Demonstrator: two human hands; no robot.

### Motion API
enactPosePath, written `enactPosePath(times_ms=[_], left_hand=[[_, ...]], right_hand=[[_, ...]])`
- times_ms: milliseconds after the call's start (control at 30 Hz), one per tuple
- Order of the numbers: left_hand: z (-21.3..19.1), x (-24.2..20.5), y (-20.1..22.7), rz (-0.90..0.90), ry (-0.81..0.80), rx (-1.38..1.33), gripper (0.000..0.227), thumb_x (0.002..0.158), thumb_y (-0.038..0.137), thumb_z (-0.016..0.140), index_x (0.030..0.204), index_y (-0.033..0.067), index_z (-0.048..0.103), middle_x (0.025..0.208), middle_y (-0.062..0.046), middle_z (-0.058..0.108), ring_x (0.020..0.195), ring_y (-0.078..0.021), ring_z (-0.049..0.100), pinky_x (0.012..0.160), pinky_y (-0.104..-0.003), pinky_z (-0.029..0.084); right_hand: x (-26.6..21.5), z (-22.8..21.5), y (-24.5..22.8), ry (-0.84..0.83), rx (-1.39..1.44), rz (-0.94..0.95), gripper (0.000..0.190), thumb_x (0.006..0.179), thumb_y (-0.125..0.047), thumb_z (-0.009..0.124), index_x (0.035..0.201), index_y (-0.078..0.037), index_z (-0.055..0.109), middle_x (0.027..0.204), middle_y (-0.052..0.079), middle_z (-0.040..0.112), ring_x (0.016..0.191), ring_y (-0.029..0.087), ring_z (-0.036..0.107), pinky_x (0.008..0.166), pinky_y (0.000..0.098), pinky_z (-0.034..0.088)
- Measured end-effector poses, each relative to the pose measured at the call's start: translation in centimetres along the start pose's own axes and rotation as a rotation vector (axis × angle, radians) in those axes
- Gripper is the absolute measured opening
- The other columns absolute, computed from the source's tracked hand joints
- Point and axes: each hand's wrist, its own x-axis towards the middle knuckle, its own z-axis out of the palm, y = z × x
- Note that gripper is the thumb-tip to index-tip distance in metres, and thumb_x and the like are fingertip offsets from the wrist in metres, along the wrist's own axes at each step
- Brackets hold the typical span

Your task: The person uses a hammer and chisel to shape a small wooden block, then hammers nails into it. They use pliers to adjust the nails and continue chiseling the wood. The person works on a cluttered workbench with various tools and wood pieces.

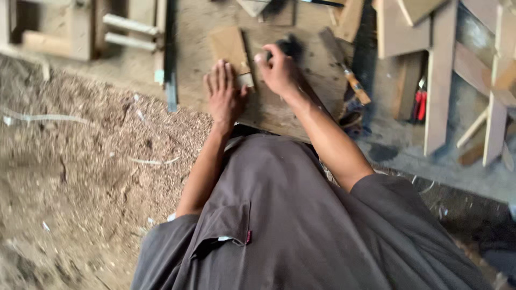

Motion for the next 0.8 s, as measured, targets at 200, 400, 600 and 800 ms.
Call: enactPosePath(times_ms=[200,400,600,800], left_hand=[[-0.5,0.7,3.2,0.185,0.144,-0.121,0.08,0.098,0.042,0.067,0.158,-0.0009,0.035,0.164,-0.025,0.029,0.152,-0.0427,0.027,0.124,-0.056,0.022],[3.0,2.2,15.9,0.526,-0.031,-0.54,0.032,0.096,0.019,0.074,0.123,0.0052,0.066,0.126,-0.014,0.067,0.113,-0.0386,0.063,0.095,-0.044,0.055],[7.1,2.9,29.9,0.826,-0.241,-0.592,0.026,0.093,0.018,0.07,0.117,0.0069,0.069,0.113,-0.014,0.068,0.103,-0.0377,0.064,0.089,-0.046,0.054],[12.1,3.2,40.6,0.84,-0.319,-0.614,0.024,0.096,0.02,0.068,0.115,0.0069,0.066,0.107,-0.014,0.069,0.101,-0.0366,0.065,0.089,-0.047,0.054]], right_hand=[[-3.9,-16.9,7.4,0.647,-0.362,-0.002,0.006,0.103,-0.009,0.068,0.099,-0.005,0.066,0.083,0.009,0.07,0.074,0.023,0.07,0.067,0.0362,0.053],[-12.2,-25.2,16.6,0.777,-0.357,0.253,0.01,0.094,-0.007,0.075,0.094,-0.003,0.066,0.084,0.012,0.07,0.074,0.025,0.069,0.07,0.0375,0.054],[-16.6,-26.2,18.9,0.886,-0.301,0.347,0.01,0.091,-0.007,0.076,0.092,-0.004,0.067,0.081,0.013,0.069,0.074,0.027,0.07,0.07,0.0395,0.055],[-17.9,-29.0,22.1,0.94,-0.249,0.462,0.012,0.09,-0.006,0.073,0.099,-0.006,0.065,0.094,0.018,0.069,0.089,0.033,0.069,0.079,0.0437,0.054]])
